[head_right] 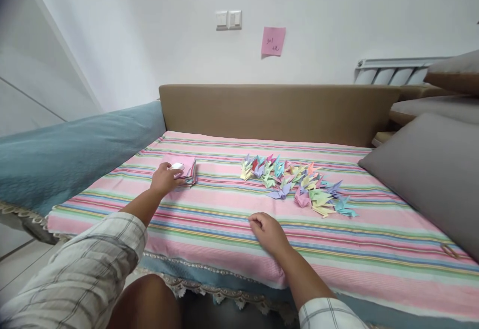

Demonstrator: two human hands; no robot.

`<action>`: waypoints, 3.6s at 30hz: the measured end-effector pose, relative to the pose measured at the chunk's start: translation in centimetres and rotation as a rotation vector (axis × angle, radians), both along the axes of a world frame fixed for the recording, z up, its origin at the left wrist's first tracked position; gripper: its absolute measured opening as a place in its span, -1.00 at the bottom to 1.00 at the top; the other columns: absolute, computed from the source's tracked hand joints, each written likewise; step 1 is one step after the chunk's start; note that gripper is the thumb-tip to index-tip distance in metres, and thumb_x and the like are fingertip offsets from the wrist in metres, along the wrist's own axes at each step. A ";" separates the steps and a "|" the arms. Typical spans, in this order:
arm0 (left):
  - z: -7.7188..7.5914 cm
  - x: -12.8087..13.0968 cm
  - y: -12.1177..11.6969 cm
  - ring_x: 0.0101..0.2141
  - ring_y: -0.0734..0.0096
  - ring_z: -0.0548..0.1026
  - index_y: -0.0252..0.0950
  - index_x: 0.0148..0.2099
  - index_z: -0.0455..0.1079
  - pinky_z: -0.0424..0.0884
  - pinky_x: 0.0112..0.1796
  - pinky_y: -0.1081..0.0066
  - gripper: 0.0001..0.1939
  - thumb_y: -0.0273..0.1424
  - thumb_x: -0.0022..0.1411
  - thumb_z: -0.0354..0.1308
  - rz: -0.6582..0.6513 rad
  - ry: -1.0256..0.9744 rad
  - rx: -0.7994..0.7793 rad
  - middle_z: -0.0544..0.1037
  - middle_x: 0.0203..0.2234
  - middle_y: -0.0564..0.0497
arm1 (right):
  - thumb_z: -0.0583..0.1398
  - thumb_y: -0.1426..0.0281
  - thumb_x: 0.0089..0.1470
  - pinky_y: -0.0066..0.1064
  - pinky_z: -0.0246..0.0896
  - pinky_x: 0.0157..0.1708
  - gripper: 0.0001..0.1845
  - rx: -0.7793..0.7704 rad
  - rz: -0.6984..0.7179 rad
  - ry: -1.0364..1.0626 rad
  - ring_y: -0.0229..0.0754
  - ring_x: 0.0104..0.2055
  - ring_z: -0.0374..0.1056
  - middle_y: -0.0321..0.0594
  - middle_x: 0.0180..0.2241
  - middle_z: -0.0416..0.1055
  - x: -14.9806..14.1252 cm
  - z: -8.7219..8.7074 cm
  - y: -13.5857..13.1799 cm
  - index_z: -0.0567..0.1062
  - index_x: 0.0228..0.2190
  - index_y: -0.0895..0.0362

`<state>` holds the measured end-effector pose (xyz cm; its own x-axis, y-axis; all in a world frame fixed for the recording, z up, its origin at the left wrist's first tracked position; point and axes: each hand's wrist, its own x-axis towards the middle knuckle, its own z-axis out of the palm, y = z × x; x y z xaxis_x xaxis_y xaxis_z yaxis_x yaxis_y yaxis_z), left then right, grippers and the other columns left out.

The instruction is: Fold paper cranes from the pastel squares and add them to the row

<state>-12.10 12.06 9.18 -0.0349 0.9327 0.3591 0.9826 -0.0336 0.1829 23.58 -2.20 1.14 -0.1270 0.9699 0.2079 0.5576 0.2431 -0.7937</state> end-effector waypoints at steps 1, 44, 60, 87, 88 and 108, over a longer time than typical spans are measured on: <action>0.1 -0.2 0.5 0.00 0.01 0.30 -0.17 -0.13 0.50 0.21 -0.02 0.21 -0.61 -0.21 -0.06 0.28 -0.007 -0.014 -0.017 0.27 -0.01 -0.12 | 0.07 0.24 0.02 -0.31 0.24 -0.27 -0.72 -0.005 0.000 -0.008 -0.09 -0.29 0.38 -0.19 -0.33 0.48 0.0 0.0 0.1 0.51 -0.33 0.06; -0.4 -1.4 2.7 -0.11 0.20 0.45 -0.26 -0.24 0.49 0.34 -0.04 0.37 -0.74 -0.33 -0.04 0.16 -0.025 0.015 0.026 0.32 -0.08 -0.13 | 0.05 0.28 0.01 -0.39 0.15 -0.36 -0.70 -0.094 -0.012 -0.079 -0.17 -0.36 0.34 -0.21 -0.35 0.47 -0.2 0.0 1.0 0.50 -0.29 0.10; -0.3 -1.6 3.7 -0.14 0.20 0.39 -0.27 -0.23 0.50 0.36 -0.11 0.34 -0.72 -0.41 0.02 0.04 -0.016 -0.095 0.150 0.38 -0.19 -0.11 | 0.05 0.28 0.03 -0.39 0.15 -0.35 -0.72 -0.079 -0.003 -0.105 -0.16 -0.31 0.34 -0.21 -0.30 0.46 -0.5 0.0 1.0 0.49 -0.30 0.08; 0.4 -0.9 4.4 -0.48 0.31 0.45 -0.32 -0.42 0.39 0.37 -0.46 0.39 -0.85 -0.47 -0.18 0.16 0.184 -1.062 0.056 0.50 -0.57 -0.02 | 0.04 0.31 0.03 -0.38 0.16 -0.31 -0.73 -0.060 -0.015 -0.135 -0.15 -0.27 0.34 -0.20 -0.28 0.45 -0.6 0.3 0.7 0.49 -0.30 0.08; 0.3 -0.9 4.4 -0.48 0.30 0.45 -0.31 -0.42 0.40 0.36 -0.46 0.39 -0.84 -0.46 -0.19 0.16 0.185 -1.025 0.052 0.50 -0.58 -0.02 | 0.04 0.32 0.03 -0.38 0.16 -0.30 -0.73 -0.056 -0.015 -0.136 -0.15 -0.26 0.34 -0.20 -0.28 0.45 -0.6 0.3 0.7 0.49 -0.30 0.08; 1.0 0.5 4.0 -0.53 0.40 0.40 -0.32 -0.42 0.42 0.30 -0.51 0.43 -0.79 -0.37 -0.21 0.14 0.184 -0.943 0.091 0.52 -0.51 0.00 | 0.04 0.34 0.02 -0.39 0.15 -0.31 -0.73 -0.044 -0.008 -0.163 -0.16 -0.26 0.34 -0.21 -0.29 0.44 -0.8 0.2 0.7 0.49 -0.29 0.07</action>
<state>-11.55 16.01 10.18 -0.4891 0.8536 0.1793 0.4242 0.0532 0.9040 22.81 -1.52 1.39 -0.1479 0.9787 0.1423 0.6814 0.2051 -0.7026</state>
